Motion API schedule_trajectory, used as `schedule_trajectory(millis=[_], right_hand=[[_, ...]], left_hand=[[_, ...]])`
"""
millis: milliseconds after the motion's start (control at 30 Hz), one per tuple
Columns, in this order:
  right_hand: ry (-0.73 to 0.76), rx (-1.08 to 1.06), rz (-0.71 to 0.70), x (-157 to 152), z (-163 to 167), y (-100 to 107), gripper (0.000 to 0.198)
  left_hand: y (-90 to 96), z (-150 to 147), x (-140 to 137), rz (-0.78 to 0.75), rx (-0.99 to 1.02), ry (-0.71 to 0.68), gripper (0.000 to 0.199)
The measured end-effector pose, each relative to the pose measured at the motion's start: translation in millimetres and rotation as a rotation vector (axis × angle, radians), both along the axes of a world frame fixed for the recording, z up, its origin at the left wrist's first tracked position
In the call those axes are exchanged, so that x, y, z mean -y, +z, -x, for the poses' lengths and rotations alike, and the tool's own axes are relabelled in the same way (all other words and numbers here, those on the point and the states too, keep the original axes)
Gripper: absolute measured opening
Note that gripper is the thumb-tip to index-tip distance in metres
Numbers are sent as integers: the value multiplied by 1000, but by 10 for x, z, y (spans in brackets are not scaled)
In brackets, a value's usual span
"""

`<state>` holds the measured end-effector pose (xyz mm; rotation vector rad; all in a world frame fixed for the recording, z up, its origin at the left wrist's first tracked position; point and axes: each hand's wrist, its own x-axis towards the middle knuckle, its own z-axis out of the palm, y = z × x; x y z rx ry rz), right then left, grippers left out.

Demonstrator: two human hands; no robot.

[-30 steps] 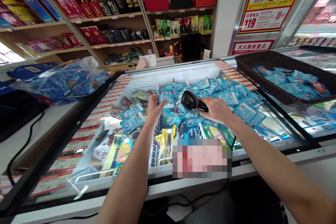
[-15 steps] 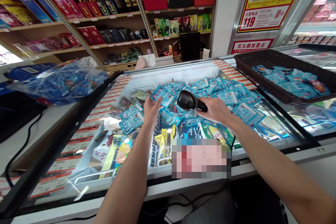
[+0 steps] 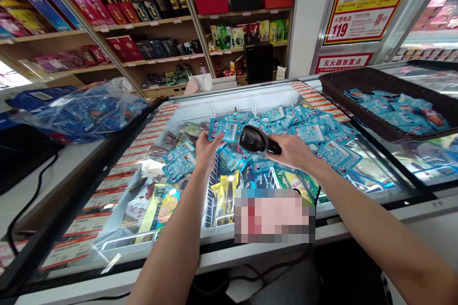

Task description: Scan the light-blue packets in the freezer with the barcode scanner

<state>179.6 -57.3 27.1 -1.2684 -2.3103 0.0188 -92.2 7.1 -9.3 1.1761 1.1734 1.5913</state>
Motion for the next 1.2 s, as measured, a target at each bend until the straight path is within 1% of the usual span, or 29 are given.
schedule_trajectory(millis=[333, 667, 1067, 1200], right_hand=[[-1, -18, -13, -20, 0, -19, 32], [5, 34, -24, -4, 5, -28, 33], [35, 18, -30, -12, 2, -34, 30], [37, 22, -30, -15, -2, -42, 33]], left_hand=[[18, -16, 30, 18, -61, -10, 42], [-2, -12, 20, 25, -76, -23, 44], [-7, -8, 21, 31, -82, -26, 44], [-1, -14, 22, 36, -86, -33, 44]])
